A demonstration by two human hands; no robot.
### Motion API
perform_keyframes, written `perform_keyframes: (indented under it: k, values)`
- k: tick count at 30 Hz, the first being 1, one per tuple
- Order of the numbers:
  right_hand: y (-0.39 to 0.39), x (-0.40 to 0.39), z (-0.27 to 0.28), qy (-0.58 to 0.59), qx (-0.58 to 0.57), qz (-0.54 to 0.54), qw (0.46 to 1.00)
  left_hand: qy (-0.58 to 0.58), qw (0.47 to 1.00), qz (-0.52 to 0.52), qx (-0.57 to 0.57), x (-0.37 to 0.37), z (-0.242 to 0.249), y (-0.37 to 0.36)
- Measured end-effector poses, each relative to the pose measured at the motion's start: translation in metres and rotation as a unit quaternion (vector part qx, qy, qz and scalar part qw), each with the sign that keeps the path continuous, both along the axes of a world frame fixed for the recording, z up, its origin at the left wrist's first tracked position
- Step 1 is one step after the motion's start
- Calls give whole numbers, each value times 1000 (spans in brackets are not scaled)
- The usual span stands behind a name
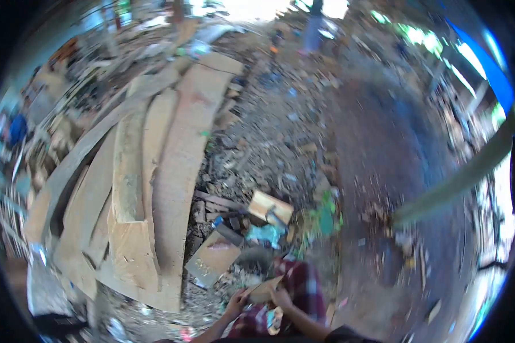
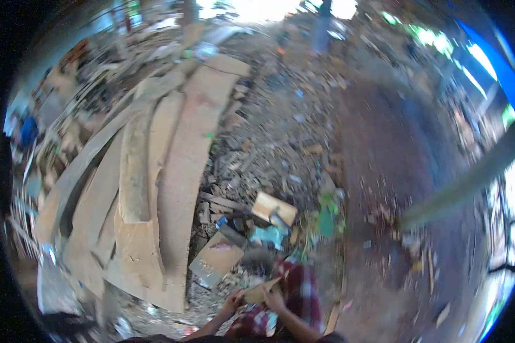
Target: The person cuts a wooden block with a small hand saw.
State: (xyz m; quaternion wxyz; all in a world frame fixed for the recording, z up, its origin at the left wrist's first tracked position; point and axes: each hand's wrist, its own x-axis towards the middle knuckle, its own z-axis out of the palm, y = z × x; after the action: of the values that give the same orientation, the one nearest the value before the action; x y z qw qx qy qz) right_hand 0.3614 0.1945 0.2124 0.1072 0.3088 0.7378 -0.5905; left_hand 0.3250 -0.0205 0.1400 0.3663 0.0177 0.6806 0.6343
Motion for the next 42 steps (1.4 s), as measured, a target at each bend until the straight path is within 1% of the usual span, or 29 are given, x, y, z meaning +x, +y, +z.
perform_keyframes:
  k: [1,3,4,5,6,8,10,13,14,15,17,19,20,22,23,24,25,28,30,31,33,34,35,36,37,38,39,40,42]
  values:
    - [2,7,8,28,5,-4,1000,-5,1000,4,-9,4,-14,2]
    - [18,13,36,-4,72,51,996,-111,991,69,3,11,54,26]
    - [24,20,48,-25,102,76,992,-160,985,57,40,10,89,38]
    - [32,25,56,-39,127,88,987,-140,990,21,-26,10,120,53]
    - [38,33,62,-56,139,90,985,-92,994,-64,-15,12,84,44]
    - [59,44,52,-82,126,54,987,-149,977,-116,-95,13,126,69]
    - [78,52,90,-146,67,19,987,-173,968,-166,-76,20,118,71]
    - [114,67,84,-212,-71,-53,973,-151,974,-162,-42,33,82,96]
    - [129,79,67,-197,-74,-61,976,-139,979,-147,-28,42,69,112]
    - [147,85,62,-180,-76,-70,978,-193,972,-134,-28,42,75,135]
    - [195,95,76,-200,-164,-147,955,-169,971,-166,-22,39,74,197]
    - [249,110,50,-151,-180,-211,949,-139,971,-192,-23,35,72,263]
    - [281,125,42,-127,-183,-252,942,-161,966,-201,-18,34,26,282]
    - [344,129,75,-112,-304,-384,865,-237,944,-170,154,26,-38,329]
    - [379,134,84,-57,-365,-435,821,-168,964,-169,116,30,-4,373]
    - [415,141,81,-33,-406,-457,791,-95,979,-162,79,32,59,414]
    - [455,146,87,-67,-379,-520,763,-103,983,-132,71,36,96,443]
    - [587,186,84,1,-493,-453,742,-114,991,-70,7,66,197,512]
    - [666,206,98,-5,-460,-490,741,-56,992,-98,-64,88,221,535]
    - [700,223,105,-13,-441,-506,741,-24,992,-84,-95,102,207,533]
    - [756,271,73,33,-388,-541,745,45,983,-55,-169,126,171,511]
    - [775,292,81,21,-331,-569,753,41,975,6,-219,140,175,513]
    - [805,336,34,-1,-333,-582,742,20,975,37,-217,148,181,515]
    - [821,360,53,-53,-310,-628,712,-4,974,68,-215,157,184,515]
    - [831,384,69,-97,-249,-669,694,-2,972,55,-228,166,182,510]
    - [842,418,66,-115,-193,-677,701,1,970,44,-237,169,175,505]
    - [855,461,57,-108,-193,-656,722,3,969,34,-246,173,169,506]
    - [863,492,60,-148,-160,-648,729,90,951,-79,-285,171,176,513]
    - [878,545,71,-201,-96,-633,742,105,938,-38,-328,187,172,540]
